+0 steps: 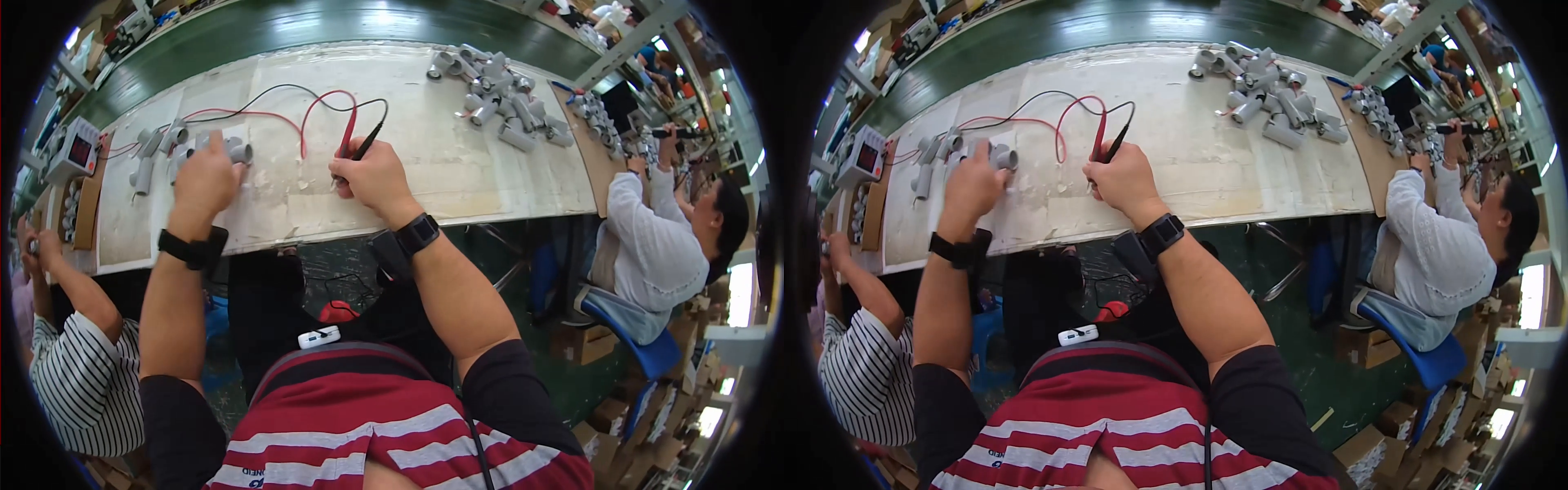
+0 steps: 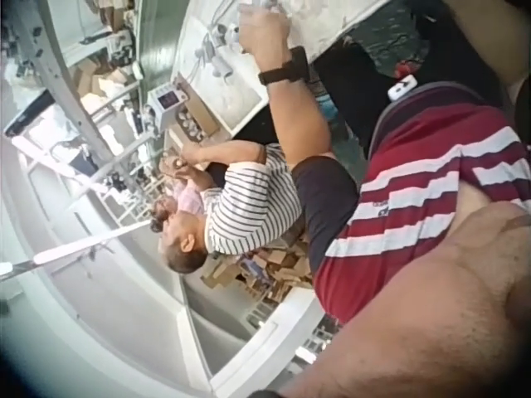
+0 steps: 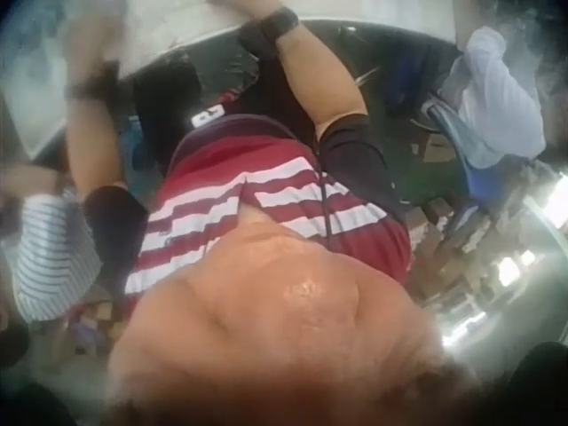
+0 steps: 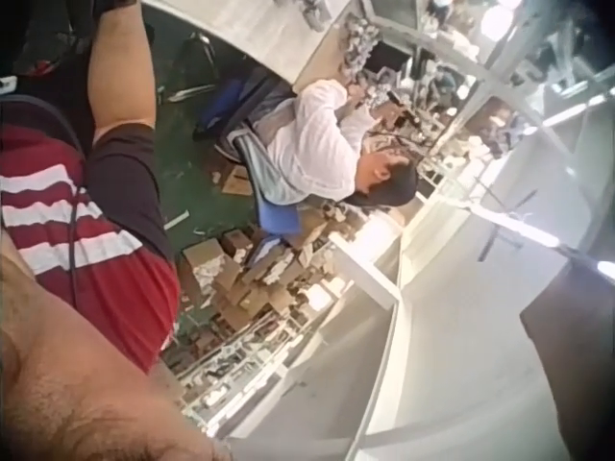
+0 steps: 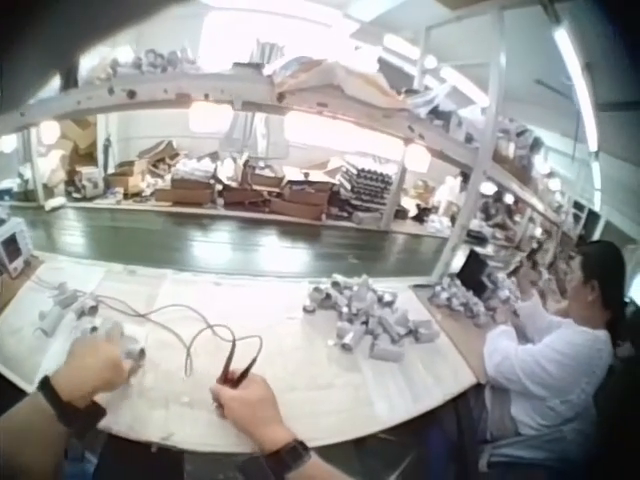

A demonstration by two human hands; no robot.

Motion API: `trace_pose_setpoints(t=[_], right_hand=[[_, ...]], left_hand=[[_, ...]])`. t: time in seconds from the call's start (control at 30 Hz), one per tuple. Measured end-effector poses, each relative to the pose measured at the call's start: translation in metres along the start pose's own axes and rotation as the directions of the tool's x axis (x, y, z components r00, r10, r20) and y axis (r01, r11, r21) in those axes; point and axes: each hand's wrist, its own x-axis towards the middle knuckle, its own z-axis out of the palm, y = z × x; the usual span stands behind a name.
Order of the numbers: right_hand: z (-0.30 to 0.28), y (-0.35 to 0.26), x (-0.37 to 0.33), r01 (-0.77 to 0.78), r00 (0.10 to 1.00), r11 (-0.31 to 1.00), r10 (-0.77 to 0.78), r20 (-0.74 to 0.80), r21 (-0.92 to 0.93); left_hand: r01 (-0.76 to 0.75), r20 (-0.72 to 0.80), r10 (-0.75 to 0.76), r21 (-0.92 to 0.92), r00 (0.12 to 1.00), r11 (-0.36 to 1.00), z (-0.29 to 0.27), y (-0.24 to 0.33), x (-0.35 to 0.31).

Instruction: The person picks up a plastic component and touches its wires with two electrical probes before setting it aside. This process is repeated for several more components, testing each one individually.

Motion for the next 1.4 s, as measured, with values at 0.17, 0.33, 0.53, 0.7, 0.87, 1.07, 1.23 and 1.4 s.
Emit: trace_pose_setpoints(t=[0.17, 0.33, 0.53, 0.7, 0.87, 1.07, 1.23, 1.4], right_hand=[[-0.023, 0.007, 0.011, -0.046, 0.993, 0.993, 0.034, 0.113, 0.110], [-0.016, 0.021, 0.011, 0.052, 0.991, 0.995, -0.062, 0.119, 0.086], [-0.008, 0.047, 0.025, 0.580, 0.801, 0.797, -0.595, -0.058, -0.167], [-0.013, 0.024, 0.015, 0.346, 0.938, 0.935, -0.346, 0.015, -0.079], [-0.014, 0.026, 0.010, 0.202, 0.978, 0.976, -0.197, 0.070, -0.085], [-0.010, 0.024, -0.003, 0.186, 0.982, 0.981, -0.186, -0.007, 0.050], [0.002, 0.022, 0.001, 0.165, 0.986, 0.979, -0.160, -0.050, 0.123], [-0.003, 0.019, -0.003, 0.237, 0.963, 0.952, -0.204, -0.175, 0.194]], left_hand=[[-0.536, -0.312, 0.486, -0.094, 0.816, 0.839, -0.042, 0.087, 0.048], [-0.683, -0.032, 0.689, -0.167, 0.724, 0.711, -0.044, 0.256, 0.154], [-0.537, 0.161, 0.561, -0.173, 0.812, 0.826, 0.005, 0.336, 0.222], [-0.575, -0.107, 0.565, -0.177, 0.818, 0.799, 0.028, 0.309, 0.226], [-0.174, -0.007, 0.357, -0.881, 0.934, 0.440, -0.042, 0.245, 0.202], [-0.238, -0.172, 0.266, -0.941, 0.949, 0.242, -0.058, 0.099, 0.053], [-0.117, -0.126, -0.039, -0.977, 0.991, 0.177, 0.032, 0.023, -0.033], [-0.067, -0.071, -0.016, -0.982, 0.997, 0.176, 0.057, 0.026, -0.052]])
